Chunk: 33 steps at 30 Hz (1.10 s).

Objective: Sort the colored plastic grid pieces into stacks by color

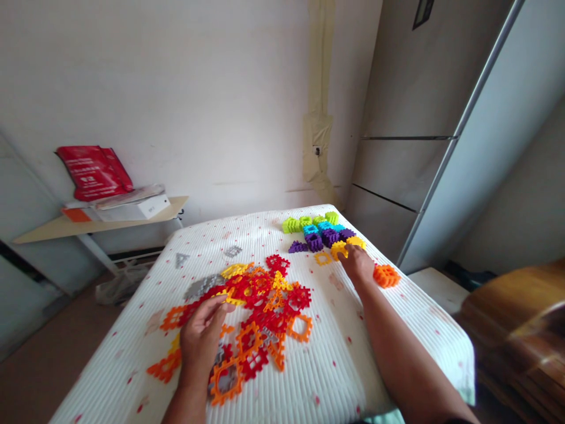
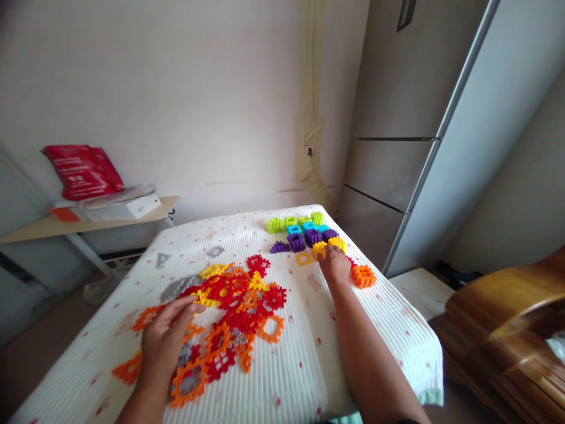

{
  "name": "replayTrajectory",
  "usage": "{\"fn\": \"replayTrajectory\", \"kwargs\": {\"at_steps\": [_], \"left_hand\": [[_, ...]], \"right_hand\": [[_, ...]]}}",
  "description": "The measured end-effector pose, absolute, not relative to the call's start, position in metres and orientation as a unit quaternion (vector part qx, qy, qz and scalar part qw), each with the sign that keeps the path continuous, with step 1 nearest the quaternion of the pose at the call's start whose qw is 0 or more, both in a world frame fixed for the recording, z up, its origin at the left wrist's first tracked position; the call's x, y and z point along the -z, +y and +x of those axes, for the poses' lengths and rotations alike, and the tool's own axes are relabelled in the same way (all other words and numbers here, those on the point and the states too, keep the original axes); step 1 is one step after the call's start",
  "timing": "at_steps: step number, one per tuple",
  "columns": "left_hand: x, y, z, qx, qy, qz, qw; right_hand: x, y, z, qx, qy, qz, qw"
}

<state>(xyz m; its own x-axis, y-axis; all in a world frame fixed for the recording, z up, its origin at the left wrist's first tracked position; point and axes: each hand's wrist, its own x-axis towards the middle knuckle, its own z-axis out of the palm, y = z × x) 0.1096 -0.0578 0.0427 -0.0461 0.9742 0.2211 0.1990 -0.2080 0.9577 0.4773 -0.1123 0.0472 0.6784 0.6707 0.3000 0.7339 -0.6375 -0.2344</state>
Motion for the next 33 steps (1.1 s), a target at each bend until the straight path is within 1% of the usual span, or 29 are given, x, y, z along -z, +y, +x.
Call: {"fn": "replayTrajectory", "kwargs": {"at_steps": [22,25,29,33], "left_hand": [[-0.035,-0.052,0.106,-0.517,0.48,0.606,0.366],[-0.035,-0.053,0.107,-0.518,0.478,0.611,0.361],[-0.031,-0.051,0.108,-0.529,0.479,0.63,0.305],[-0.035,-0.046,0.103,-0.521,0.509,0.649,0.219]], "right_hand": [[-0.052,-0.113,0.47,0.053,-0.383,-0.91,0.148],[-0.055,-0.114,0.468,0.067,-0.385,-0.907,0.156],[-0.057,-0.116,0.458,0.141,-0.424,-0.872,0.202],[-0.051,-0.111,0.44,0.183,-0.53,-0.794,0.237]]}}
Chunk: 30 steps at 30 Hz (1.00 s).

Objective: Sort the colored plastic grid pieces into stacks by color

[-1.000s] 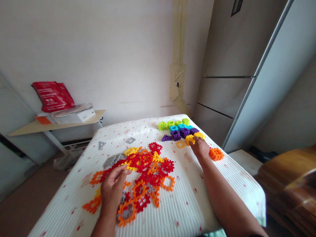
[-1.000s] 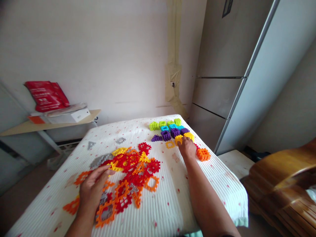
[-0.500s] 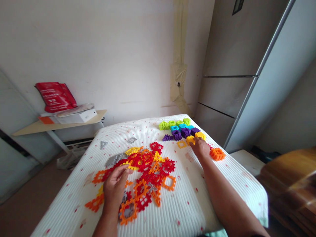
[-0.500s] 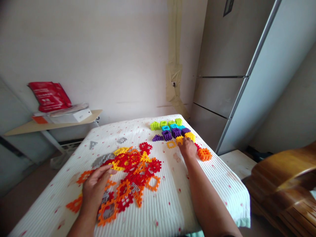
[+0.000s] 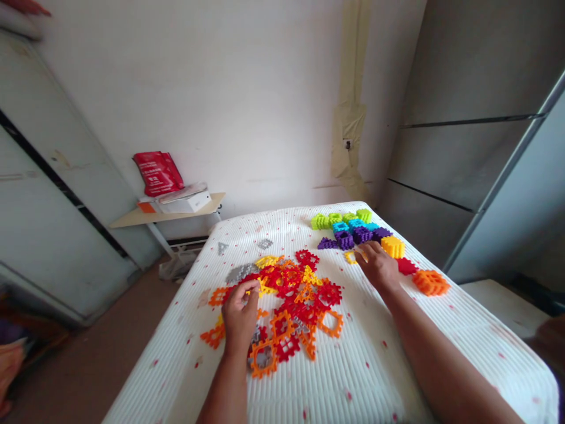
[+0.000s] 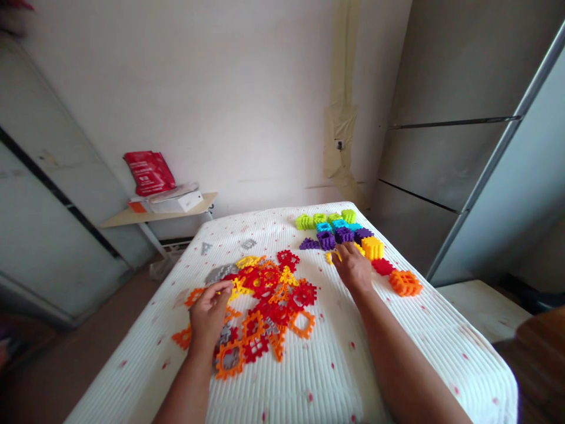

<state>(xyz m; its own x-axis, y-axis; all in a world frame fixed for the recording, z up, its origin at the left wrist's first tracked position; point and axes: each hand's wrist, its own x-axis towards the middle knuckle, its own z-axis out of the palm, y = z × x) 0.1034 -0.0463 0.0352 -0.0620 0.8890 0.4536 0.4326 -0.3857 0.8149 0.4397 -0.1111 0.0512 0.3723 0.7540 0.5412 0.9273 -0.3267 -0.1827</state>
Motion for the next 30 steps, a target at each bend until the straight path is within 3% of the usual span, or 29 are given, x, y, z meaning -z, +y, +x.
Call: {"fn": "replayTrajectory", "kwargs": {"at_steps": [3,7,14,22,30], "left_hand": [[-0.051,-0.036,0.1,-0.464,0.535,0.687,0.163],[-0.077,-0.008,0.106,-0.256,0.584,0.765,0.092],[-0.083,0.048,0.132,-0.096,0.627,0.767,0.1],[-0.069,0.069,0.136,-0.033,0.655,0.748,0.101],[-0.064,0.071,0.138,-0.067,0.66,0.745,0.065]], "right_hand": [[-0.045,-0.105,0.426,0.169,-0.615,-0.734,0.234],[-0.039,-0.1,0.411,0.127,-0.685,-0.687,0.208],[-0.036,-0.1,0.401,0.097,-0.719,-0.664,0.18],[-0.035,-0.099,0.4,0.084,-0.727,-0.66,0.17],[-0.031,-0.097,0.398,0.079,-0.738,-0.653,0.154]]}}
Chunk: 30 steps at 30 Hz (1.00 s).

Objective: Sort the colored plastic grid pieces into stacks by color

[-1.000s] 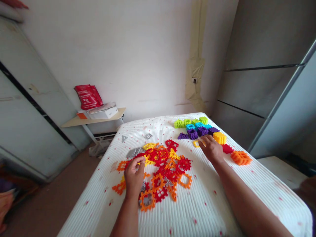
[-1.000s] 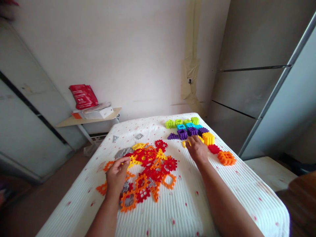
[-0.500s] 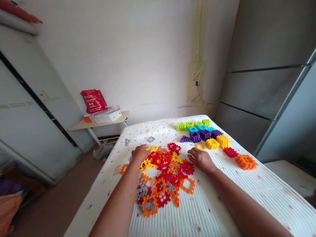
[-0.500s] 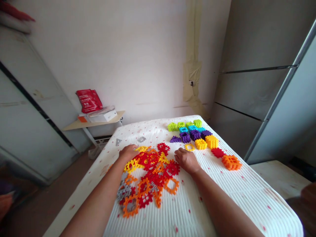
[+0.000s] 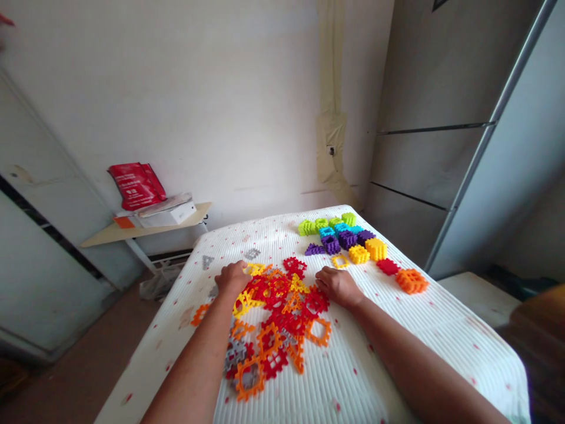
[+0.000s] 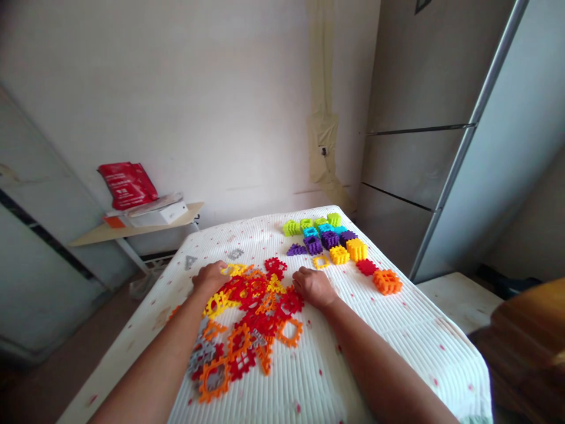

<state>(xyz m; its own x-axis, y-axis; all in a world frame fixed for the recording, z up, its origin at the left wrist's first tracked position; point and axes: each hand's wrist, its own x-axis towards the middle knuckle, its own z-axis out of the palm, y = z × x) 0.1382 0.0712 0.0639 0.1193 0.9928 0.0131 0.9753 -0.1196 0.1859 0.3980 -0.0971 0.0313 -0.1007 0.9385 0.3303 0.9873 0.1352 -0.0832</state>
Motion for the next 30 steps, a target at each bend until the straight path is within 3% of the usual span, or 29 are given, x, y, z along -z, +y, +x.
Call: {"fn": "replayTrajectory", "kwargs": {"at_steps": [12,15,23,30], "left_hand": [[-0.071,0.052,0.141,-0.274,0.592,0.749,0.117],[-0.075,0.038,0.143,-0.342,0.559,0.733,0.183],[-0.06,-0.025,0.155,-0.451,0.456,0.649,0.409],[-0.057,-0.048,0.169,-0.454,0.427,0.597,0.506]], "right_hand": [[-0.033,-0.099,0.399,0.066,-0.726,-0.662,0.177],[-0.034,-0.1,0.399,0.061,-0.714,-0.664,0.214],[-0.037,-0.104,0.364,0.003,-0.705,-0.578,0.41],[-0.034,-0.104,0.335,-0.023,-0.729,-0.545,0.413]]}}
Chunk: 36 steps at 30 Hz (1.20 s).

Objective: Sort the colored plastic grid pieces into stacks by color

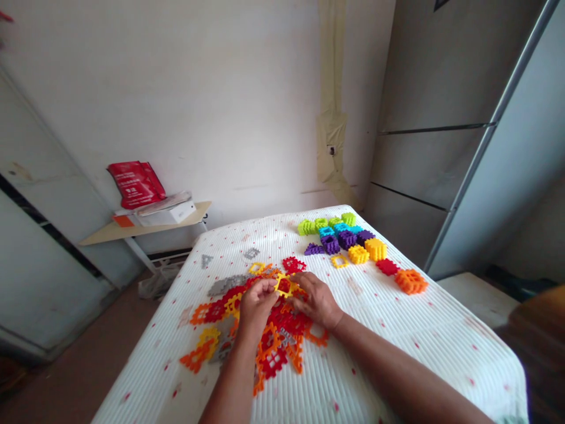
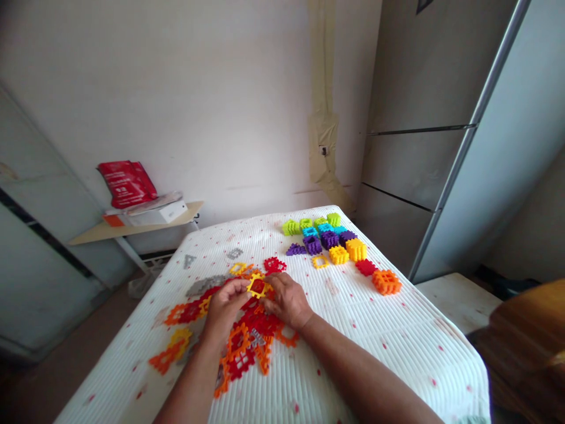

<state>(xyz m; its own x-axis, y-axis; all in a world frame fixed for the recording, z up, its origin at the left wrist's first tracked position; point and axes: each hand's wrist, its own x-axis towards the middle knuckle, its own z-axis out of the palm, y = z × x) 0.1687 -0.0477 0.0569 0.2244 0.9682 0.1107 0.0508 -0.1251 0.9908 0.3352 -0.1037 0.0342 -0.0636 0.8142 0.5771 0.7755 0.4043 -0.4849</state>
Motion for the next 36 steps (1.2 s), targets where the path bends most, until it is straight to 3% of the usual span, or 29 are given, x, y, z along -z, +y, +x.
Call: {"fn": "replayTrajectory", "kwargs": {"at_steps": [9,13,18,23,36], "left_hand": [[-0.042,-0.043,0.169,-0.433,0.41,0.619,0.511],[-0.037,-0.042,0.168,-0.463,0.394,0.667,0.431],[-0.044,-0.046,0.16,-0.481,0.427,0.703,0.303],[-0.047,-0.047,0.154,-0.478,0.419,0.733,0.241],[-0.046,-0.045,0.155,-0.48,0.41,0.746,0.212]], "right_hand": [[-0.041,-0.11,0.341,-0.012,-0.749,-0.528,0.401],[-0.044,-0.108,0.355,0.036,-0.721,-0.582,0.375],[-0.042,-0.101,0.397,0.112,-0.562,-0.781,0.251],[-0.037,-0.098,0.421,0.104,-0.476,-0.859,0.155],[-0.028,-0.092,0.423,0.101,-0.444,-0.882,0.123]]}}
